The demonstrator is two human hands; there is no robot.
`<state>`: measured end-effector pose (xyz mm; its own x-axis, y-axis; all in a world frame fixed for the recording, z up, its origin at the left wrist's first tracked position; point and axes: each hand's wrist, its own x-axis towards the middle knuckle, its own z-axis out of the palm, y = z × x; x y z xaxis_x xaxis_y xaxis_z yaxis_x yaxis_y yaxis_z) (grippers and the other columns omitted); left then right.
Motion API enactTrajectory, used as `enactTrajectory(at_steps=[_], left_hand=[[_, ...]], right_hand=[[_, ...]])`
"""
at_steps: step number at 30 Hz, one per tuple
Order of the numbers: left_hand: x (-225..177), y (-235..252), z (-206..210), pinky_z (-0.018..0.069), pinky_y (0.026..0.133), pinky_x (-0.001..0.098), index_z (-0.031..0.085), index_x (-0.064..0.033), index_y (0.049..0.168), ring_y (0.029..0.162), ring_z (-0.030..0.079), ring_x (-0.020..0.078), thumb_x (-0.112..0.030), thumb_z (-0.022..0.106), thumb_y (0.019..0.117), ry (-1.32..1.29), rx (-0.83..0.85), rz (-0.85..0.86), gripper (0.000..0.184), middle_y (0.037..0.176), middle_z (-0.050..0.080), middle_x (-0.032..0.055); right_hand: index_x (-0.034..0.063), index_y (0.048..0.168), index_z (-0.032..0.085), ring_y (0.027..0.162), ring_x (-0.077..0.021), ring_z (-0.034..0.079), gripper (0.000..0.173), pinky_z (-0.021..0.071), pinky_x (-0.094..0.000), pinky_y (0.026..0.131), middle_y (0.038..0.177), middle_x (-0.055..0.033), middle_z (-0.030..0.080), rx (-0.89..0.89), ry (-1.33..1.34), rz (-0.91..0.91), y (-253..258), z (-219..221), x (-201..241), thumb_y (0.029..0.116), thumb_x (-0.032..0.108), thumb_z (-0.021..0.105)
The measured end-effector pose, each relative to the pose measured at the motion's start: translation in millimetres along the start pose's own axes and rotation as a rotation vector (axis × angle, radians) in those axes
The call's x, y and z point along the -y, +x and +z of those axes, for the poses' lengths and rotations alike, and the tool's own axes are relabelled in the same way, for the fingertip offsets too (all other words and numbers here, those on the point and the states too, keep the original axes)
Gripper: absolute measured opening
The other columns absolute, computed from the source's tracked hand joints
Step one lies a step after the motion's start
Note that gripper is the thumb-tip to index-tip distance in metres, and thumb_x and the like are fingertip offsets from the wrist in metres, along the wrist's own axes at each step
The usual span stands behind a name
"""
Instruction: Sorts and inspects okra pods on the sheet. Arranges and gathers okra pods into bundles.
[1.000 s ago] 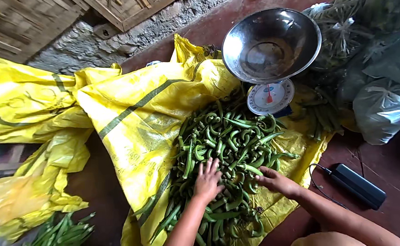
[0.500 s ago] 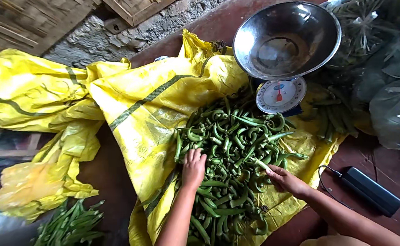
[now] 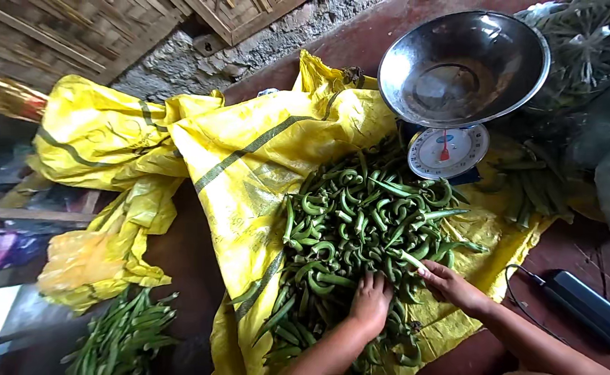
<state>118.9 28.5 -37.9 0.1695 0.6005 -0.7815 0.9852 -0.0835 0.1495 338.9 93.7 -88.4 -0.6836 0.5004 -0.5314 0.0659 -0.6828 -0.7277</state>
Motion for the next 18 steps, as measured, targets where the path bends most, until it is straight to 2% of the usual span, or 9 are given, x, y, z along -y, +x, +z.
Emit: enactTrajectory(at_steps=[2, 5, 7, 9, 11, 12, 14, 16, 18], left_hand=[[-0.4, -2.0, -0.8, 0.0368, 0.114, 0.06, 0.057, -0.0145, 0.145, 0.142, 0.044, 0.0414, 0.004, 0.053, 0.0952, -0.027, -0.006, 0.058, 0.053, 0.154, 0.048, 0.0181], [15.1, -2.9, -27.9, 0.0452, 0.108, 0.0567, 0.066, -0.0106, 0.132, 0.128, 0.061, 0.0353, -0.003, 0.049, 0.0995, -0.093, -0.164, -0.002, 0.038, 0.137, 0.064, 0.0157], [40.3, 0.6, -49.5, 0.0426, 0.111, 0.0561, 0.067, -0.0066, 0.13, 0.135, 0.054, 0.0358, -0.003, 0.049, 0.1009, -0.053, -0.254, -0.152, 0.034, 0.138, 0.063, 0.0162], [74.6, 7.4, -63.0, 0.0315, 0.119, 0.0601, 0.06, -0.0059, 0.14, 0.148, 0.038, 0.0394, -0.005, 0.05, 0.102, 0.001, -0.239, -0.328, 0.039, 0.151, 0.052, 0.018], [101.7, 11.7, -60.3, 0.0276, 0.119, 0.0628, 0.054, -0.0115, 0.148, 0.155, 0.023, 0.04, -0.022, 0.051, 0.1061, 0.001, -0.143, -0.435, 0.043, 0.161, 0.04, 0.0146], [104.4, 10.9, -53.6, 0.0315, 0.116, 0.0645, 0.056, -0.0135, 0.147, 0.155, 0.021, 0.0414, -0.027, 0.051, 0.1064, -0.004, -0.123, -0.439, 0.043, 0.161, 0.04, 0.0139], [86.6, 4.9, -36.1, 0.035, 0.111, 0.0684, 0.06, -0.0137, 0.142, 0.152, 0.027, 0.0439, -0.028, 0.05, 0.1054, -0.033, -0.121, -0.398, 0.041, 0.159, 0.044, 0.0147], [56.0, -2.9, -19.1, 0.0385, 0.11, 0.0666, 0.055, -0.0118, 0.147, 0.148, 0.034, 0.0438, -0.027, 0.052, 0.1043, -0.059, -0.077, -0.339, 0.045, 0.159, 0.043, 0.0159], [30.0, -8.0, -5.1, 0.0372, 0.113, 0.0633, 0.044, -0.0049, 0.154, 0.147, 0.037, 0.0428, -0.032, 0.057, 0.1025, -0.083, -0.032, -0.279, 0.059, 0.161, 0.038, 0.0194]], right_hand=[[0.0129, 0.122, 0.061, 0.051, -0.0037, 0.044, 0.027, 0.0404, -0.021, 0.051, 0.066, 0.0068, 0.048, -0.003, 0.003, 0.007, 0.5, -0.2, -1.7, 0.1051, 0.033, 0.052], [0.0122, 0.117, 0.061, 0.053, -0.0041, 0.046, 0.023, 0.0426, -0.0213, 0.053, 0.067, 0.0062, 0.05, -0.01, 0.01, -0.007, 1.8, -2.4, -2.6, 0.1046, 0.03, 0.054], [0.0122, 0.114, 0.061, 0.056, -0.0043, 0.049, 0.021, 0.0448, -0.0216, 0.055, 0.069, 0.0061, 0.052, -0.022, 0.009, -0.019, 1.8, -2.7, -3.7, 0.1038, 0.03, 0.056], [0.0117, 0.113, 0.061, 0.059, -0.0048, 0.052, 0.021, 0.0464, -0.0223, 0.058, 0.072, 0.0055, 0.054, -0.036, -0.006, -0.03, 3.8, -1.9, -3.7, 0.1033, 0.029, 0.056], [0.0095, 0.114, 0.061, 0.063, -0.0062, 0.053, 0.022, 0.0477, -0.024, 0.062, 0.076, 0.0039, 0.055, -0.047, -0.018, -0.032, 4.7, 0.8, -2.9, 0.1033, 0.028, 0.056], [0.0092, 0.114, 0.061, 0.064, -0.0065, 0.054, 0.022, 0.0483, -0.0242, 0.063, 0.076, 0.0035, 0.056, -0.048, -0.016, -0.031, 4.9, 2.0, -2.6, 0.1032, 0.027, 0.056], [0.01, 0.114, 0.061, 0.065, -0.006, 0.055, 0.022, 0.0485, -0.0237, 0.063, 0.077, 0.004, 0.057, -0.043, -0.016, -0.031, 4.5, 1.8, -0.6, 0.1027, 0.028, 0.057], [0.0103, 0.114, 0.061, 0.065, -0.0061, 0.055, 0.022, 0.0486, -0.0239, 0.064, 0.077, 0.004, 0.057, -0.044, -0.014, -0.035, 3.9, 0.3, -0.5, 0.1024, 0.028, 0.057], [0.0101, 0.114, 0.062, 0.065, -0.0066, 0.056, 0.022, 0.0494, -0.0244, 0.064, 0.077, 0.0037, 0.058, -0.057, -0.015, -0.04, 5.9, -1.7, -2.6, 0.1024, 0.028, 0.057]])
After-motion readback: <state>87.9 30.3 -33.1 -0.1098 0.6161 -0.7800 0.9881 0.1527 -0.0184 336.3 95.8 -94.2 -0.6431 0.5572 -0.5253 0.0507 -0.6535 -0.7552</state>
